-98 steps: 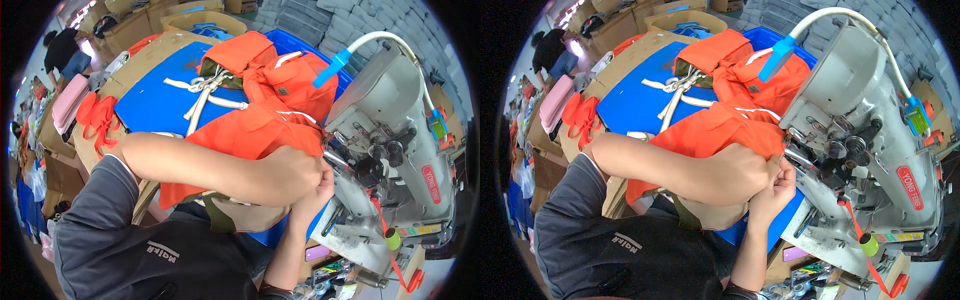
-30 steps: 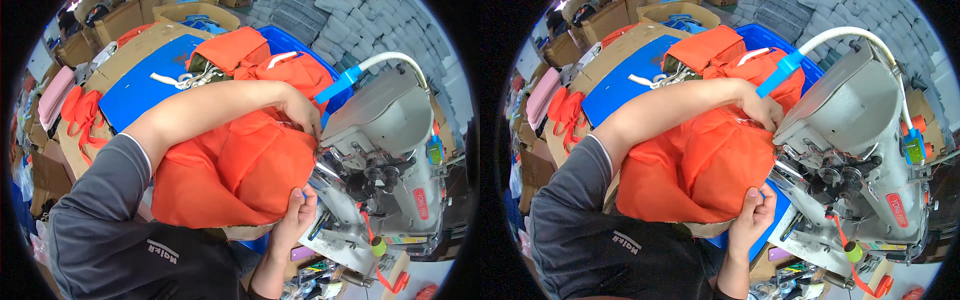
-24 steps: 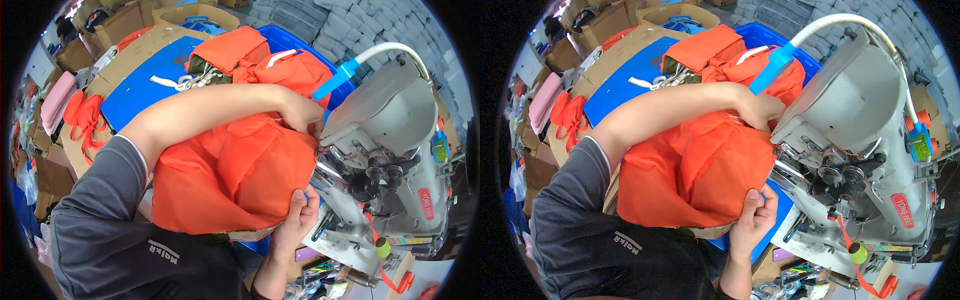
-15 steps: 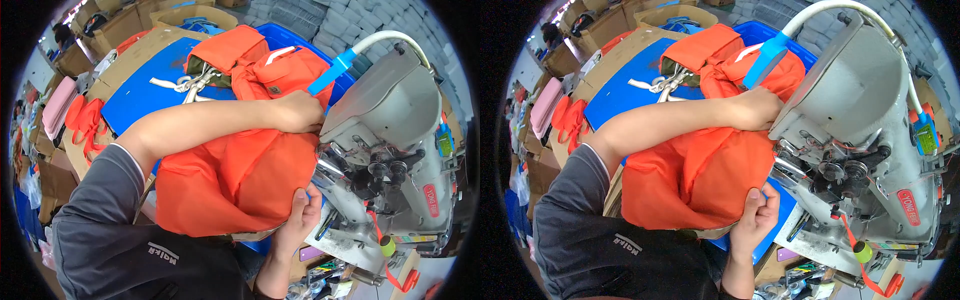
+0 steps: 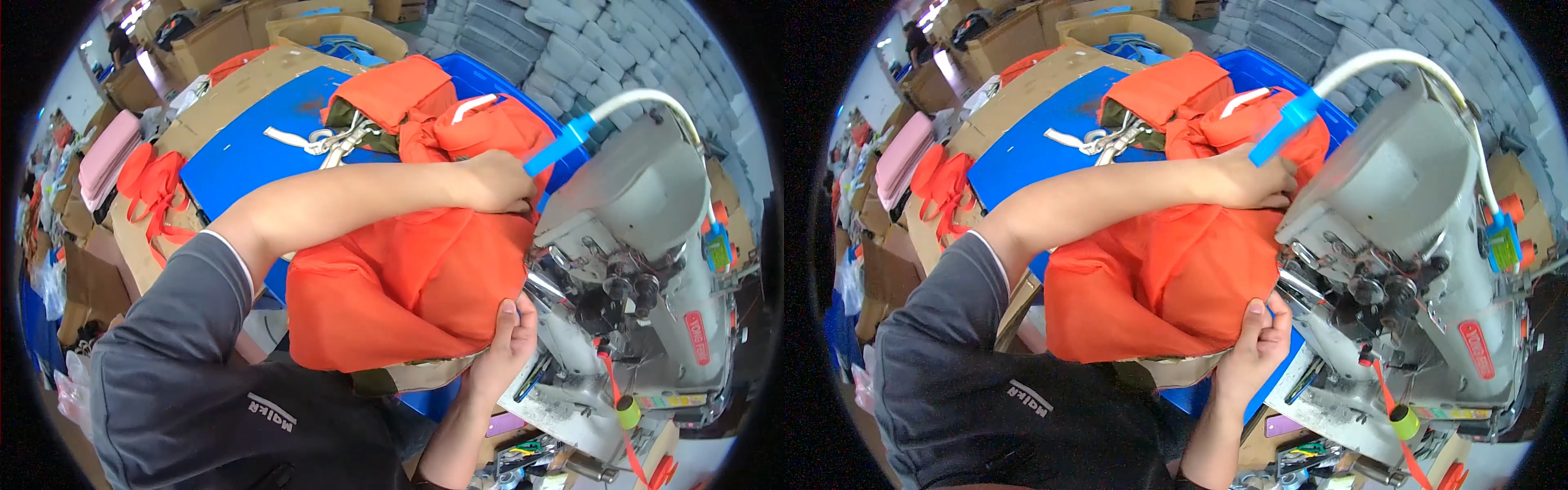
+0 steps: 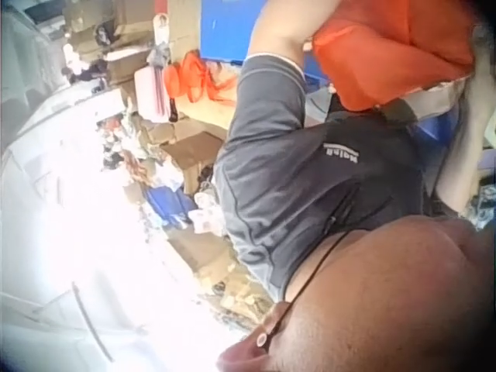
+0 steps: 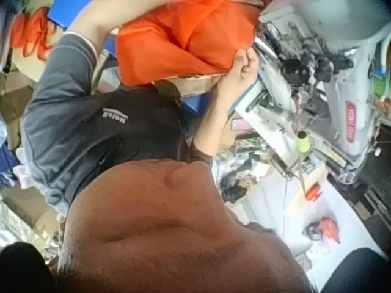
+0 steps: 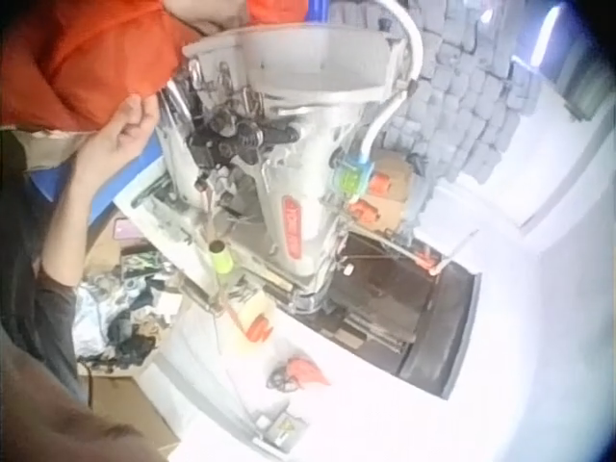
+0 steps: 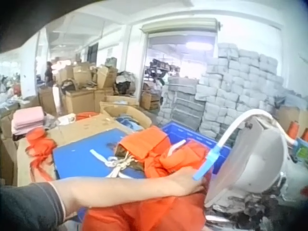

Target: Sewing and assembling components of orange life jackets at a workshop station.

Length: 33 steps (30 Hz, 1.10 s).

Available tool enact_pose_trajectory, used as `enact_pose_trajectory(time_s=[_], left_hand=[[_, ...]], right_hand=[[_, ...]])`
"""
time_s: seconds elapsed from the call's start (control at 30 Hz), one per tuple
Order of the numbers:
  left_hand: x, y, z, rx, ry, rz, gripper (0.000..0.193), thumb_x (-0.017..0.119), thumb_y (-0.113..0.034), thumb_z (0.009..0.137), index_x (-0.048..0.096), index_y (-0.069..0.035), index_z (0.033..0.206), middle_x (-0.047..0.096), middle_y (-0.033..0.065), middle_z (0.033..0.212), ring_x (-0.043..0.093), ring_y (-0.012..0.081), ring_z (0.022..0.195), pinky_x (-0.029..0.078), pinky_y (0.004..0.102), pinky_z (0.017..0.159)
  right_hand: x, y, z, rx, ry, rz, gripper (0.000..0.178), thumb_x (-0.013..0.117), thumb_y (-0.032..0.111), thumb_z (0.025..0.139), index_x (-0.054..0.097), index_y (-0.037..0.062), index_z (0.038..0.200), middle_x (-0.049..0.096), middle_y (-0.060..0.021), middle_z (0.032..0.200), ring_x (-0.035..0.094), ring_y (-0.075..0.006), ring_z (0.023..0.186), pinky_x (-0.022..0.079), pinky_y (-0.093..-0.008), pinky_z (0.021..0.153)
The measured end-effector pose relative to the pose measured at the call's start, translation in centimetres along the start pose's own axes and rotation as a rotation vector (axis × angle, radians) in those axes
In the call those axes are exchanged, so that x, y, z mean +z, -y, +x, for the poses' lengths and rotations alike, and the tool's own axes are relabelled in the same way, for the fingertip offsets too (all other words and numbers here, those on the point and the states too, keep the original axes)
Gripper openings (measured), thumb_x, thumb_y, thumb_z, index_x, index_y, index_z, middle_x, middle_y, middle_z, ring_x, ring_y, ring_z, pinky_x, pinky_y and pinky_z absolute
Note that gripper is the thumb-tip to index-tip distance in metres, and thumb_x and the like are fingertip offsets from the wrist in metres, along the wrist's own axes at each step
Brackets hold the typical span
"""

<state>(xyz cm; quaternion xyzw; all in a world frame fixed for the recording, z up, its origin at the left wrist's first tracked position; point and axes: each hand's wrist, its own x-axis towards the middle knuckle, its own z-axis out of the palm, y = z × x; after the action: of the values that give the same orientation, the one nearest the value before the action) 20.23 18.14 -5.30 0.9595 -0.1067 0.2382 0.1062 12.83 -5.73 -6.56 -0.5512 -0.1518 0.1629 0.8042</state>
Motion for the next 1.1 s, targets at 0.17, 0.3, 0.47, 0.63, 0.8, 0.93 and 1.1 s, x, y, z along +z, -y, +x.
enact_pose_trajectory(time_s=[0.17,0.3,0.47,0.63,0.8,0.93,1.1], left_hand=[[-5.6,1.1,-8.2,-0.353,-0.148,-0.189,0.048,0.066,-0.04,0.084,0.057,0.0,0.11,0.064,0.0176,0.092,0.065,0.0358,0.085,0.05,0.0443,0.073],[-5.9,2.9,-19.7,-0.933,0.563,-0.195,0.062,0.051,-0.062,0.089,0.058,-0.001,0.08,0.064,0.0172,0.081,0.063,0.0325,0.076,0.047,0.0411,0.066],[-4.3,-0.1,-23.5,-1.08,0.451,-0.893,0.038,0.06,-0.037,0.094,0.068,0.0,0.086,0.064,0.004,0.082,0.057,0.0109,0.08,0.047,0.031,0.073],[-13.2,-5.5,-24.6,-0.668,-0.883,-0.934,0.021,0.056,-0.016,0.095,0.064,0.0,0.083,0.063,-0.0009,0.084,0.055,0.0089,0.075,0.045,0.0273,0.068],[-14.4,-9.1,-27.8,-0.903,-0.932,-0.66,0.022,0.055,-0.015,0.096,0.058,-0.001,0.08,0.055,-0.0056,0.073,0.045,0.0024,0.064,0.038,0.0212,0.057],[-9.7,-9.3,-35.6,-1.12,-0.169,-0.265,0.018,0.07,-0.011,0.083,0.054,-0.002,0.086,0.054,0.0016,0.077,0.048,0.0097,0.069,0.042,0.0269,0.063],[-13.0,-16.9,-26.9,-0.439,-0.44,-0.22,0.065,0.082,-0.036,0.068,0.051,-0.003,0.115,0.054,0.0152,0.114,0.054,0.0297,0.109,0.044,0.0427,0.088]], right_hand=[[-1.3,-0.2,-1.6,-0.081,-0.023,-0.272,0.032,0.049,0.018,0.099,0.052,-0.0035,0.122,0.058,-0.0121,0.118,0.053,-0.0172,0.109,0.039,-0.0315,0.097],[-4.0,-2.3,-5.2,-0.025,0.104,-0.332,0.041,0.057,0.019,0.095,0.048,-0.0048,0.127,0.052,-0.014,0.128,0.049,-0.0188,0.113,0.038,-0.032,0.098],[-2.7,-3.0,-6.9,0.075,0.113,-0.405,0.032,0.054,0.005,0.092,0.05,-0.0061,0.121,0.06,-0.0146,0.117,0.058,-0.0194,0.103,0.046,-0.0314,0.088],[-2.8,-2.6,-7.2,-0.001,0.153,-0.351,0.035,0.057,0.011,0.091,0.052,-0.0047,0.122,0.06,-0.0144,0.117,0.058,-0.0191,0.103,0.047,-0.034,0.088],[-3.0,-2.9,-8.0,0.064,0.276,-0.299,0.026,0.05,0.008,0.095,0.054,-0.0037,0.118,0.064,-0.0084,0.107,0.06,-0.0171,0.096,0.049,-0.0317,0.082],[0.1,-2.0,-7.9,0.028,0.129,-0.404,0.017,0.056,0.005,0.094,0.057,-0.0038,0.108,0.064,-0.007,0.096,0.058,-0.0109,0.085,0.046,-0.0232,0.07],[-1.0,-1.2,-8.5,0.129,0.163,-0.42,0.017,0.047,0.001,0.094,0.056,-0.0041,0.108,0.062,-0.0044,0.094,0.055,-0.0089,0.083,0.043,-0.0242,0.071]])
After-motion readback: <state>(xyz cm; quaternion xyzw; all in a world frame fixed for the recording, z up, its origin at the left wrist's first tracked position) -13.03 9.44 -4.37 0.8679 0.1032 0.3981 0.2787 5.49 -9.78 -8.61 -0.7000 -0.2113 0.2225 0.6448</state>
